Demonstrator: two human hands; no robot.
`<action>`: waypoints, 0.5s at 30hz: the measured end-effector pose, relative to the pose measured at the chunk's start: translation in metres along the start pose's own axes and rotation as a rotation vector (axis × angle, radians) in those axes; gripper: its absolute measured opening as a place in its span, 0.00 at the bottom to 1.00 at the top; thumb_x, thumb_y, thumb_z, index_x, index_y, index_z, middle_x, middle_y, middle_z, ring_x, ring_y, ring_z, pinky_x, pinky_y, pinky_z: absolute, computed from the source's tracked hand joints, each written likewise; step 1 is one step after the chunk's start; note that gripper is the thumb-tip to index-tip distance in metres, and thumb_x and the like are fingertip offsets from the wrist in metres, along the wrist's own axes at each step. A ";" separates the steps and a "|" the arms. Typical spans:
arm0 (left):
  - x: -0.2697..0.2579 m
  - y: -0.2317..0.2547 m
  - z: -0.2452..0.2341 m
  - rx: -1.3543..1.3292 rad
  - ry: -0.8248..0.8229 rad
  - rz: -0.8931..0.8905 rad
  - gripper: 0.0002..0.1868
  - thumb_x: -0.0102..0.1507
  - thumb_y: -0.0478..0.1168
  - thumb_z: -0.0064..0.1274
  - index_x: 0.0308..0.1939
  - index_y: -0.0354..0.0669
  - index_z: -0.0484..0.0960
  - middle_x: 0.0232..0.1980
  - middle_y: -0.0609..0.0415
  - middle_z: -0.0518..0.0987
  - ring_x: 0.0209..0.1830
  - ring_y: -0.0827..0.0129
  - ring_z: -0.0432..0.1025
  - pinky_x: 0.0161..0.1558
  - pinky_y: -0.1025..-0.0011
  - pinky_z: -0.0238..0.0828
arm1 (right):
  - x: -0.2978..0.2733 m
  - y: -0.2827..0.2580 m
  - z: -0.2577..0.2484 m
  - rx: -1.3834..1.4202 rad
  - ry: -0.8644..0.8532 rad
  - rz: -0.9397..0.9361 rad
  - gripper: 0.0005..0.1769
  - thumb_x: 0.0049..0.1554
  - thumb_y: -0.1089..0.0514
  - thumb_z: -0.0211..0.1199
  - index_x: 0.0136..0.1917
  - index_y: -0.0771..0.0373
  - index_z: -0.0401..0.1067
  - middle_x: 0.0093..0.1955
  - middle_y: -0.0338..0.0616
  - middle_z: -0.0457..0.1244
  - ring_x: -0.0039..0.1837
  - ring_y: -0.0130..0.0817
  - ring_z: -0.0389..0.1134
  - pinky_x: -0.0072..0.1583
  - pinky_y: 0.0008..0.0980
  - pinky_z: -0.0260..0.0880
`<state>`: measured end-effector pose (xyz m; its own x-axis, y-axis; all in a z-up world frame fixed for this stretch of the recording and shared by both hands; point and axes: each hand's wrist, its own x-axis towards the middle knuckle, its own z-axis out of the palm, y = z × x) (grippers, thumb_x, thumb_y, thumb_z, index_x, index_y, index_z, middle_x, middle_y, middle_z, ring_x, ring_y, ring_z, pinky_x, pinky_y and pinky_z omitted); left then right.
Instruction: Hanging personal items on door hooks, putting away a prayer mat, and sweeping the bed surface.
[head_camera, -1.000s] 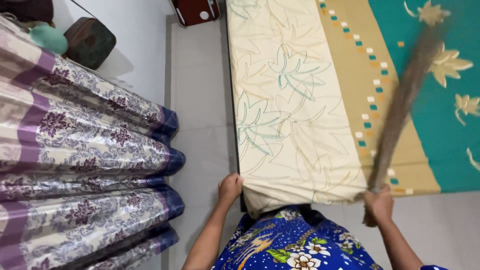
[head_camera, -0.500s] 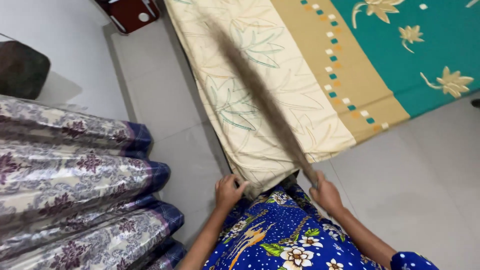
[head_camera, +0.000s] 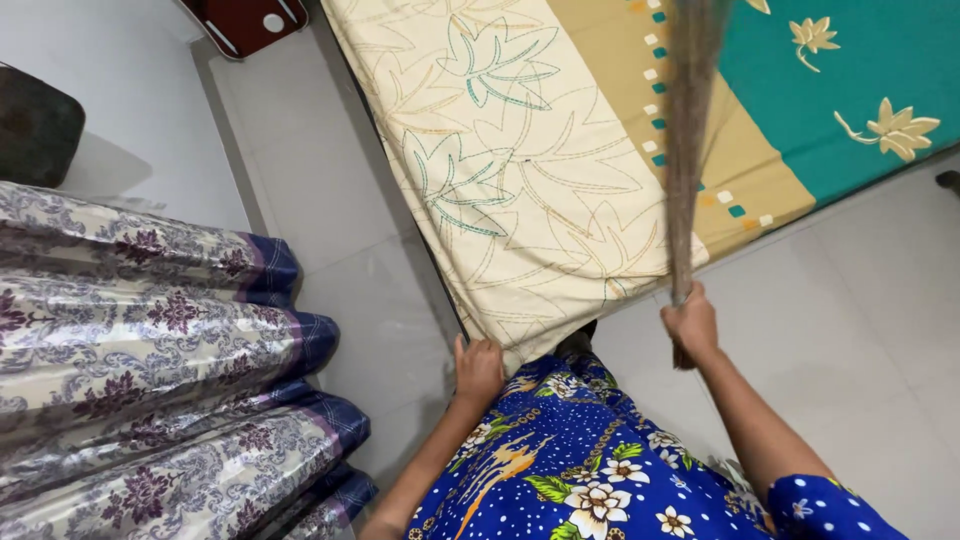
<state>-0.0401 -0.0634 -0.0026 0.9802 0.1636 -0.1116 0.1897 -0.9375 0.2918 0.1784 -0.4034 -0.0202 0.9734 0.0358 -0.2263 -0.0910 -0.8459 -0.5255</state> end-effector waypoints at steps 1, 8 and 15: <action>-0.004 -0.003 0.007 0.002 0.002 -0.003 0.07 0.58 0.36 0.52 0.37 0.40 0.83 0.40 0.47 0.80 0.49 0.55 0.74 0.69 0.39 0.51 | -0.017 -0.009 0.002 0.002 -0.002 -0.004 0.32 0.48 0.60 0.66 0.63 0.71 0.59 0.43 0.70 0.67 0.47 0.66 0.71 0.52 0.54 0.72; -0.018 -0.018 0.030 -0.024 0.041 0.139 0.09 0.57 0.34 0.50 0.38 0.40 0.83 0.41 0.46 0.80 0.51 0.54 0.73 0.67 0.43 0.55 | -0.114 -0.057 0.015 -0.146 -0.432 -0.165 0.26 0.53 0.59 0.59 0.63 0.56 0.57 0.42 0.63 0.69 0.46 0.61 0.72 0.50 0.56 0.71; -0.013 -0.021 0.006 -0.185 0.032 0.105 0.07 0.62 0.39 0.51 0.36 0.42 0.83 0.38 0.47 0.80 0.48 0.53 0.74 0.64 0.43 0.55 | -0.098 -0.059 0.010 -0.080 -0.336 -0.248 0.29 0.50 0.56 0.62 0.65 0.54 0.59 0.47 0.61 0.70 0.52 0.62 0.71 0.54 0.56 0.70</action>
<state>-0.0577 -0.0479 -0.0133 0.9958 0.0809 -0.0419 0.0911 -0.8780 0.4700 0.0860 -0.3514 0.0249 0.8399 0.4040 -0.3624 0.1674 -0.8281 -0.5350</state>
